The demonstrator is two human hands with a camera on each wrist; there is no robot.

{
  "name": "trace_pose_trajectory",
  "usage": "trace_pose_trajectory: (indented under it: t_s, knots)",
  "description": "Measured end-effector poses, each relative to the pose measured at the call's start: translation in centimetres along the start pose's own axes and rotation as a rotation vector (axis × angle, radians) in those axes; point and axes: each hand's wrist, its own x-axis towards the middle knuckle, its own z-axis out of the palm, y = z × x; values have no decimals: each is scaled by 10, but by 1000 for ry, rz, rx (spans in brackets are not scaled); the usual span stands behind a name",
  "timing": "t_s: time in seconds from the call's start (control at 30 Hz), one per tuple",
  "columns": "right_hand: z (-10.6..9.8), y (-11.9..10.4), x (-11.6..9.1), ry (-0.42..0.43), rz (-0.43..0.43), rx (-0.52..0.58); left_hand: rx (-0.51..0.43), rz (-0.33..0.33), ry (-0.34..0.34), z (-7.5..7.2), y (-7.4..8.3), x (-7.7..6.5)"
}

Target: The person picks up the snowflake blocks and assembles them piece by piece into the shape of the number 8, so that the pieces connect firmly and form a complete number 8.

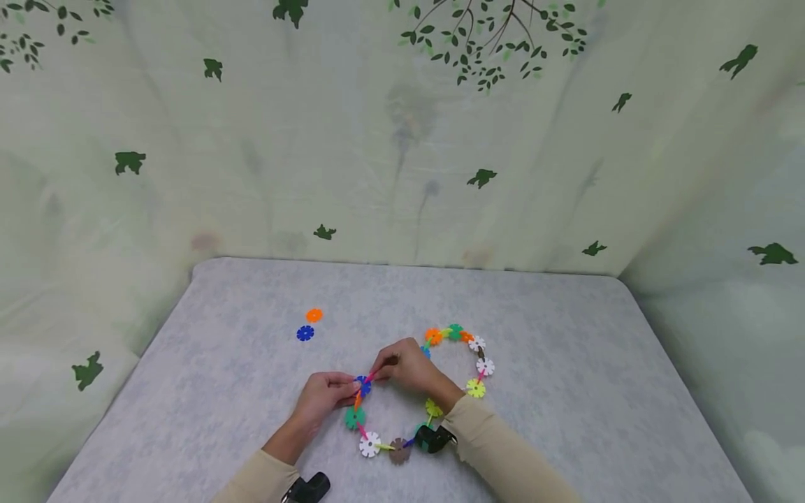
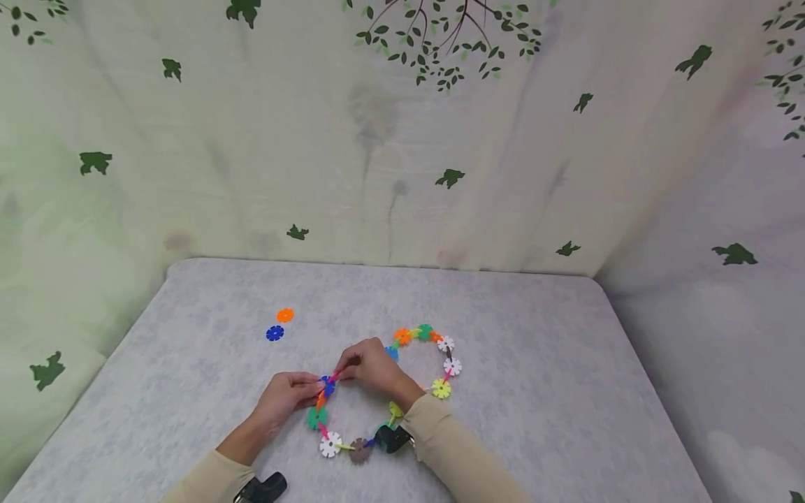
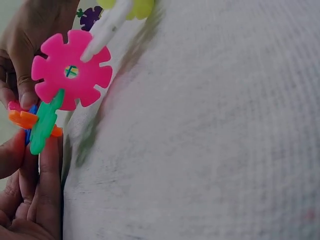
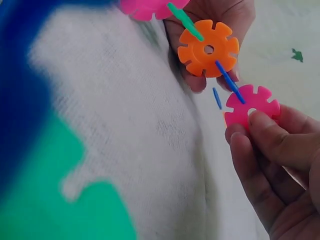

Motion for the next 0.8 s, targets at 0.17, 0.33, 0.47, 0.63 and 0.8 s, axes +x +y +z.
trace_pose_trajectory:
  t_s: [0.17, 0.33, 0.47, 0.63, 0.8]
  knots:
    - [-5, 1, 7, -81, 18, -44, -5, -8, -178, -9, 4, 2]
    - [-8, 0, 13, -184, 17, -82, -6, -44, -401, -19, 7, 5]
    - [-7, 0, 16, -220, 36, -91, 25, -28, -478, -21, 9, 7]
    - [-10, -4, 19, -276, 61, -91, 33, -14, -502, -21, 10, 7]
    - [-29, -11, 33, -344, 127, -154, 18, -31, -471, -22, 10, 4]
